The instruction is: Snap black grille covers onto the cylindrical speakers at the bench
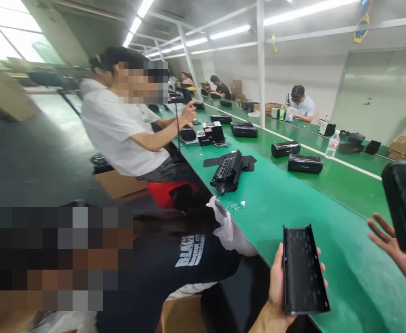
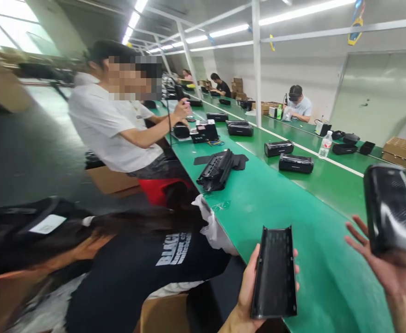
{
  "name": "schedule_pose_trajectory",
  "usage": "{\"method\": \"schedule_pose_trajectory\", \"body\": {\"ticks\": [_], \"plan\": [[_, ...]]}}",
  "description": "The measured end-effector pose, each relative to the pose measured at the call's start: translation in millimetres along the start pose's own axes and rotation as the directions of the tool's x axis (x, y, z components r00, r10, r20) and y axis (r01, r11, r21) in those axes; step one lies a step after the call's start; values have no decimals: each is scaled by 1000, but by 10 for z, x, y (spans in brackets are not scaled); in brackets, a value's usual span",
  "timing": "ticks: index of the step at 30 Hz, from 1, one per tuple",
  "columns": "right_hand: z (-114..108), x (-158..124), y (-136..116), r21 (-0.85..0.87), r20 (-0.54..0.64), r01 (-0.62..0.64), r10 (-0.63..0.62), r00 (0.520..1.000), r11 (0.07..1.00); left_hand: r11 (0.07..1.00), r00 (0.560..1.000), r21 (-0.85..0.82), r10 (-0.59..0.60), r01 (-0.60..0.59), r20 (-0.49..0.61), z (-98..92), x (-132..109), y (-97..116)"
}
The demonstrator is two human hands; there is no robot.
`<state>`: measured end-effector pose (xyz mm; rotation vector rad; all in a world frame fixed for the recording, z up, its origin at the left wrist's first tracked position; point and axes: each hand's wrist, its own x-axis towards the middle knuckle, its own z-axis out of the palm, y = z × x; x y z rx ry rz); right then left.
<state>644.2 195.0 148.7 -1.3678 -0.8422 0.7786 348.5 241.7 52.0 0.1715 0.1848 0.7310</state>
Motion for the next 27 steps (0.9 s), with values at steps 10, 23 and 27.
{"method": "schedule_pose_trajectory", "body": {"ticks": [10,23,27], "plan": [[82,-734,-130,-167,246,-240,276,929,956,995,994,-21,99,-100,-37,65,214,-443],[230,-594,-256,-715,424,124,285,859,688,972,963,-37,233,-231,137,439,292,-837],[279,-567,-258,-733,443,148,302,844,664,975,968,-39,221,-217,123,369,371,-919]]}}
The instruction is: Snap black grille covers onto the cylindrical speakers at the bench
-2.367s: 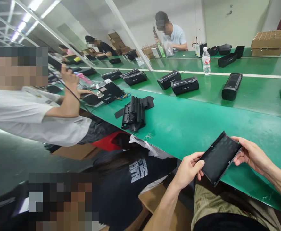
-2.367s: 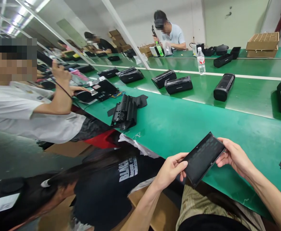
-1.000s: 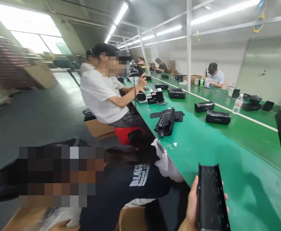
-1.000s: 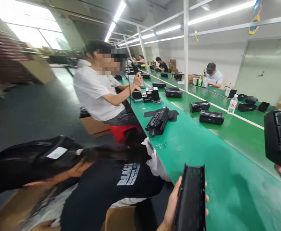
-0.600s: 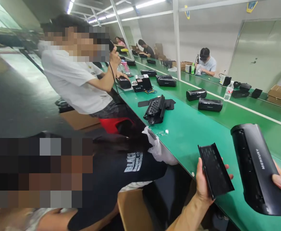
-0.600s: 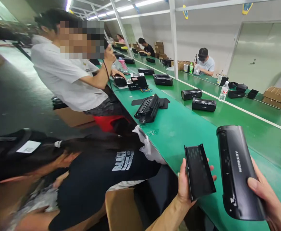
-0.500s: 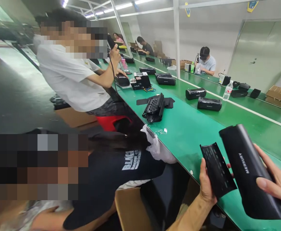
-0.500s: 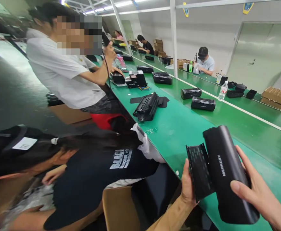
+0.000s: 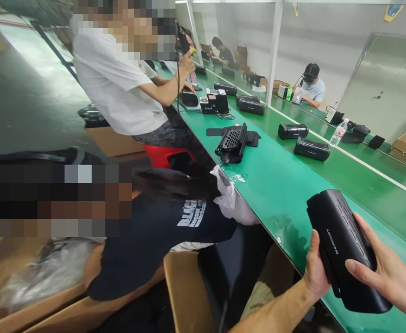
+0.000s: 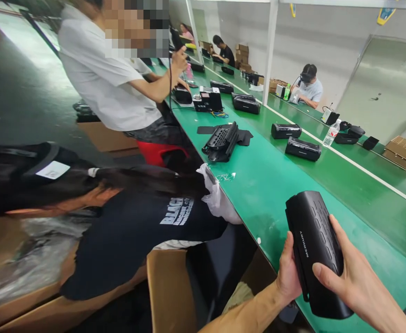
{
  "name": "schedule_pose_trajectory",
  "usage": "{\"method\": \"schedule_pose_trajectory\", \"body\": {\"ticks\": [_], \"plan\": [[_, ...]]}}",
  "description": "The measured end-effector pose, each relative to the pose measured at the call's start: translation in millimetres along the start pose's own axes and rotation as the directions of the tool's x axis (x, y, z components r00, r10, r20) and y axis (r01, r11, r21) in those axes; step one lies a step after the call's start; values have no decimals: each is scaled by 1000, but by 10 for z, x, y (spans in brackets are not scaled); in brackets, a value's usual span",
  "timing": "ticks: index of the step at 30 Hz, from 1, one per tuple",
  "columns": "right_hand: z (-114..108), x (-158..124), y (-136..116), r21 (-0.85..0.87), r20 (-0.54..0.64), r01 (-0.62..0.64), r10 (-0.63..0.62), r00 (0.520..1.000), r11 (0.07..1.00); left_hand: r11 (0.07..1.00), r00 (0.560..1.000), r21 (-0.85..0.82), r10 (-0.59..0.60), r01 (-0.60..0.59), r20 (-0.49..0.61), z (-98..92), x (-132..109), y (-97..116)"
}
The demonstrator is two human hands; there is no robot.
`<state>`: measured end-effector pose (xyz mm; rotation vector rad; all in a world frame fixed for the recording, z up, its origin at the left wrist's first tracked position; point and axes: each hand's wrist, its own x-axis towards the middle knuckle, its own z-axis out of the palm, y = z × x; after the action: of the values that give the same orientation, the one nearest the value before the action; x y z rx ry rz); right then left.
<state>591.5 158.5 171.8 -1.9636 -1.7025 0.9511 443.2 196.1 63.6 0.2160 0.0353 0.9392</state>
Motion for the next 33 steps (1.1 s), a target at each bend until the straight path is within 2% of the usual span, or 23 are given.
{"method": "schedule_pose_trajectory", "body": {"ticks": [4,8,15,16,18,19,21,22,24,25,26,27,30,32,33], "plan": [[95,-20,-78,-57,-71,-13,9,997,998,1000,1000,-9,1,-1,-12,-89,30,-49],[129,-23,-99,-95,-31,-48,46,998,994,1000,999,21,0,1,-43,-126,46,-14],[-94,63,-127,-37,37,-1,3,999,999,999,998,31,-10,12,-57,-30,135,101],[-88,32,-99,-15,-2,21,-21,1000,1000,999,998,39,26,-24,-63,-3,152,142],[27,-68,-7,41,-179,77,-68,981,996,991,989,69,119,-114,-84,53,180,226],[137,-124,50,67,-287,109,-85,954,992,985,982,86,161,-152,-97,80,192,258],[415,-204,160,84,-492,175,-112,863,981,978,974,109,193,-180,-115,125,209,281],[555,-216,201,63,-583,214,-138,801,975,975,972,118,200,-186,-122,141,216,272],[758,-189,245,-21,-738,283,-206,643,959,968,967,146,222,-203,-123,147,229,244],[799,-166,251,-58,-785,308,-234,573,950,964,968,168,225,-205,-110,135,236,248],[794,-151,252,-76,-810,324,-248,531,943,960,972,195,219,-199,-82,113,246,279],[750,-152,253,-71,-815,326,-244,526,943,955,978,231,203,-189,-41,84,261,349],[496,-279,280,22,-756,273,-162,634,962,876,980,440,161,-196,117,15,336,789],[344,-410,313,75,-698,240,-121,706,968,707,962,657,137,-263,238,38,390,1179],[295,-464,326,86,-672,234,-117,731,968,616,949,738,53,-275,310,76,410,1357]]}}
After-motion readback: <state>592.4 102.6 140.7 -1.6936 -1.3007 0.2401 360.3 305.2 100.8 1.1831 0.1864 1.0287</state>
